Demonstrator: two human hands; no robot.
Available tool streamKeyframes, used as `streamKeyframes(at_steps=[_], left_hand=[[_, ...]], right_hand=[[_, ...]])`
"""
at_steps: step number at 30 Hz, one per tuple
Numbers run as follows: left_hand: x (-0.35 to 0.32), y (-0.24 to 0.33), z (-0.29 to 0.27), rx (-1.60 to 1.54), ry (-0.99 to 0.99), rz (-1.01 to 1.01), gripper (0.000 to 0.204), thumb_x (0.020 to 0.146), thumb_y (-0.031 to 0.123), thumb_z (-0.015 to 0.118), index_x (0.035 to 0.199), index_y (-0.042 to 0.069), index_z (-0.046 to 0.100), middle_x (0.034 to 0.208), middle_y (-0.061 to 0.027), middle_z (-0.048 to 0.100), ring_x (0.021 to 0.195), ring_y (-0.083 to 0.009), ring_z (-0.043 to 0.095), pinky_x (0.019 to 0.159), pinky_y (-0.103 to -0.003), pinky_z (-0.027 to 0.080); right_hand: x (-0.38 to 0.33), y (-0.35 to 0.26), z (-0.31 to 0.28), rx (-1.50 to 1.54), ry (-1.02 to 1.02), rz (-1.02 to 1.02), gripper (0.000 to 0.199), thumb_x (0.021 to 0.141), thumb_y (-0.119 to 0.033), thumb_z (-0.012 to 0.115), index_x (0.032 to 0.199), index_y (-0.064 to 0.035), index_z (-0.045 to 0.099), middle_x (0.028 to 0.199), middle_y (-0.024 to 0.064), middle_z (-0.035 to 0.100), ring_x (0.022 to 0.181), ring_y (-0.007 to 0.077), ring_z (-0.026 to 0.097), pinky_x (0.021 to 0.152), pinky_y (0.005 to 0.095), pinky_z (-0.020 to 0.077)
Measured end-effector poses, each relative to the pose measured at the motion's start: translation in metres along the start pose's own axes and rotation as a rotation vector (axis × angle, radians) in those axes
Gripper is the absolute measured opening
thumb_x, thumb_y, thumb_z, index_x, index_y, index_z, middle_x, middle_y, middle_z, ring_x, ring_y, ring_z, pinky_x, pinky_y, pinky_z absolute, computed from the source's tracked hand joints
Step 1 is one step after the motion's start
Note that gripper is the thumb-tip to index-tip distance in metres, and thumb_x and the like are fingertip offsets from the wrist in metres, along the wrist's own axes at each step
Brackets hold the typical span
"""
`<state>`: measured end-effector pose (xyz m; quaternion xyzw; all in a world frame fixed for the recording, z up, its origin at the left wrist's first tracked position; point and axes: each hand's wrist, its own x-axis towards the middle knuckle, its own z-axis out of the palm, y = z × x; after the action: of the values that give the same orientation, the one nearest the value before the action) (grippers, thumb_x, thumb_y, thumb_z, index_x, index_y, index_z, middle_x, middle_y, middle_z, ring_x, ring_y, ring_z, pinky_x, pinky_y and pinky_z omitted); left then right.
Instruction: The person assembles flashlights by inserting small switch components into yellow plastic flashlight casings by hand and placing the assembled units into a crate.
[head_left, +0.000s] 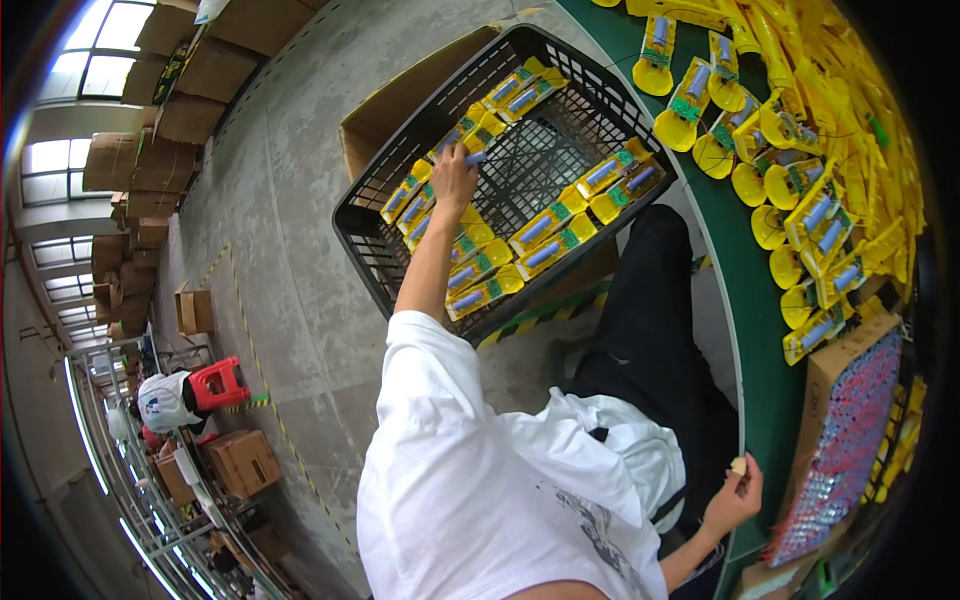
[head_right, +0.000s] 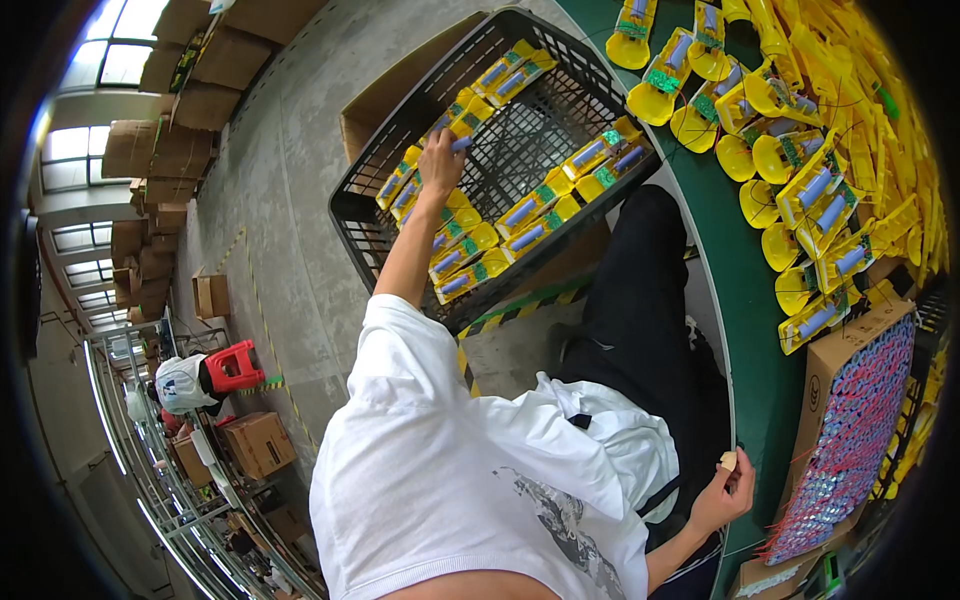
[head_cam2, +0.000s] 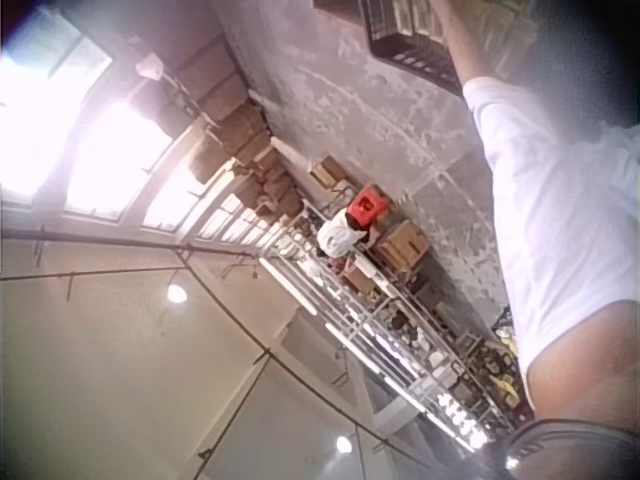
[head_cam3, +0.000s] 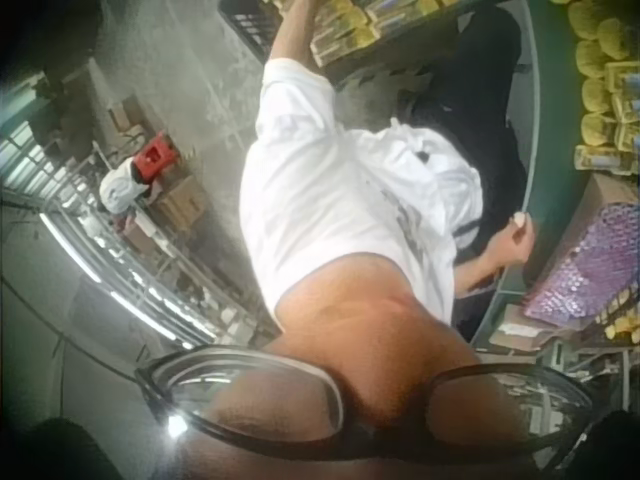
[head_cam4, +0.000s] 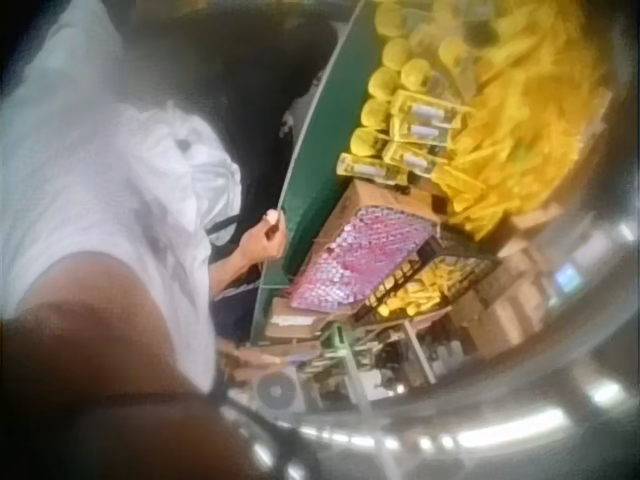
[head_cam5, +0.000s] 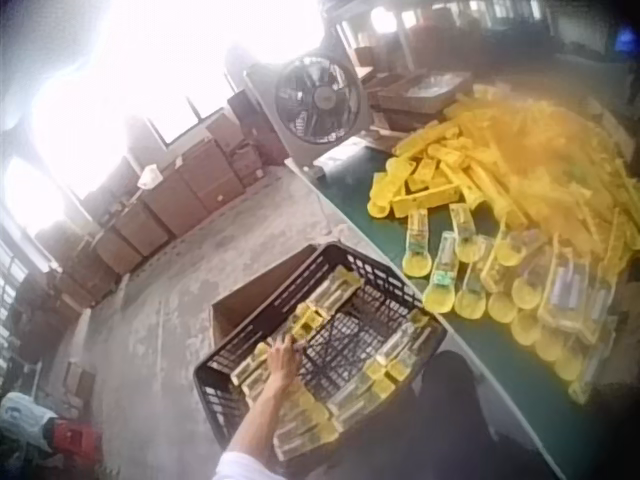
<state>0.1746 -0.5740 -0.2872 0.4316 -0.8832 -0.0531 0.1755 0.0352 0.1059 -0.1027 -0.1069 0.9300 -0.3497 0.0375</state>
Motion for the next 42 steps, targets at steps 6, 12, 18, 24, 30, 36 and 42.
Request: streamKeyframes(at_steps=[6, 12, 18, 24, 30, 36, 42], left_hand=[[0.001, 0.001, -0.012, -0.188, 0.102, -0.141, 0.036, 0.08, 0.025, 0.072, 0.105, 0.003, 0.058, 0.099, -0.0196, 0.066, 0.09, -0.0401, 0.065, 0.078, -0.047, 0.052], [-0.01, 0.081, -0.072, -0.666, 0.178, -0.308, 0.043, 0.082, 0.026, 0.075, 0.109, 0.001, 0.052, 0.09, -0.0163, 0.068, 0.075, -0.0271, 0.066, 0.072, -0.04, 0.052], [-0.083, 0.263, -0.202, -0.91, -0.133, 0.039, 0.036, 0.086, 0.009, 0.073, 0.113, 0.002, 0.051, 0.098, -0.0115, 0.066, 0.088, -0.0171, 0.063, 0.075, -0.031, 0.051], [-0.202, 0.438, -0.235, -1.138, -0.584, 0.412, 0.047, 0.091, 0.009, 0.068, 0.128, -0.001, 0.039, 0.109, -0.0221, 0.063, 0.097, -0.0294, 0.067, 0.08, -0.038, 0.053], [-0.266, 0.5, -0.237, -1.213, -0.989, 0.593, 0.044, 0.094, 0.003, 0.058, 0.134, -0.002, 0.039, 0.1, -0.0229, 0.067, 0.091, -0.0386, 0.069, 0.078, -0.043, 0.054], [-0.278, 0.521, -0.236, -0.928, -0.943, 0.782, 0.045, 0.083, 0.0, 0.069, 0.126, 0.004, 0.056, 0.103, -0.0153, 0.067, 0.085, -0.0302, 0.066, 0.076, -0.04, 0.052], [-0.248, 0.55, -0.228, -0.695, -0.251, 1.697, 0.038, 0.071, 0.014, 0.078, 0.108, 0.014, 0.072, 0.113, -0.0066, 0.064, 0.107, -0.0268, 0.06, 0.087, -0.044, 0.048]], right_hand=[[0.014, -0.028, 0.007, -0.023, -0.06, -0.089, 0.019, 0.091, 0.001, 0.062, 0.107, 0.0014, 0.07, 0.088, 0.009, 0.067, 0.069, 0.0156, 0.063, 0.057, 0.0271, 0.0484], [0.016, -0.029, -0.002, -0.029, -0.076, -0.218, 0.018, 0.09, 0.001, 0.062, 0.107, 0.0009, 0.07, 0.089, 0.0089, 0.067, 0.074, 0.0159, 0.065, 0.064, 0.0275, 0.0504], [0.01, -0.062, -0.001, 0.268, -0.073, -0.247, 0.023, 0.086, 0.001, 0.067, 0.109, -0.0004, 0.069, 0.084, 0.0085, 0.067, 0.071, 0.0173, 0.064, 0.063, 0.0267, 0.0517], [0.013, -0.094, -0.016, 1.033, -0.21, -0.005, 0.078, 0.094, -0.037, 0.065, 0.155, -0.0053, 0.026, 0.138, 0.0179, 0.048, 0.109, 0.0199, 0.061, 0.087, 0.0297, 0.0518], [0.001, -0.056, -0.048, 0.986, 0.175, -0.075, 0.075, 0.097, -0.023, 0.061, 0.157, -0.0055, 0.021, 0.149, 0.0158, 0.041, 0.119, 0.0181, 0.055, 0.099, 0.0322, 0.0459], [-0.014, -0.015, -0.084, 1.071, 0.164, 0.117, 0.062, 0.092, -0.006, 0.053, 0.151, -0.0042, 0.037, 0.134, 0.0095, 0.057, 0.093, 0.0087, 0.061, 0.07, 0.0208, 0.0511], [-0.016, 0.026, -0.109, 0.948, -0.216, 0.044, 0.063, 0.083, 0.001, 0.052, 0.146, -0.006, 0.047, 0.116, 0.0083, 0.067, 0.079, 0.01, 0.062, 0.067, 0.0251, 0.0522]])
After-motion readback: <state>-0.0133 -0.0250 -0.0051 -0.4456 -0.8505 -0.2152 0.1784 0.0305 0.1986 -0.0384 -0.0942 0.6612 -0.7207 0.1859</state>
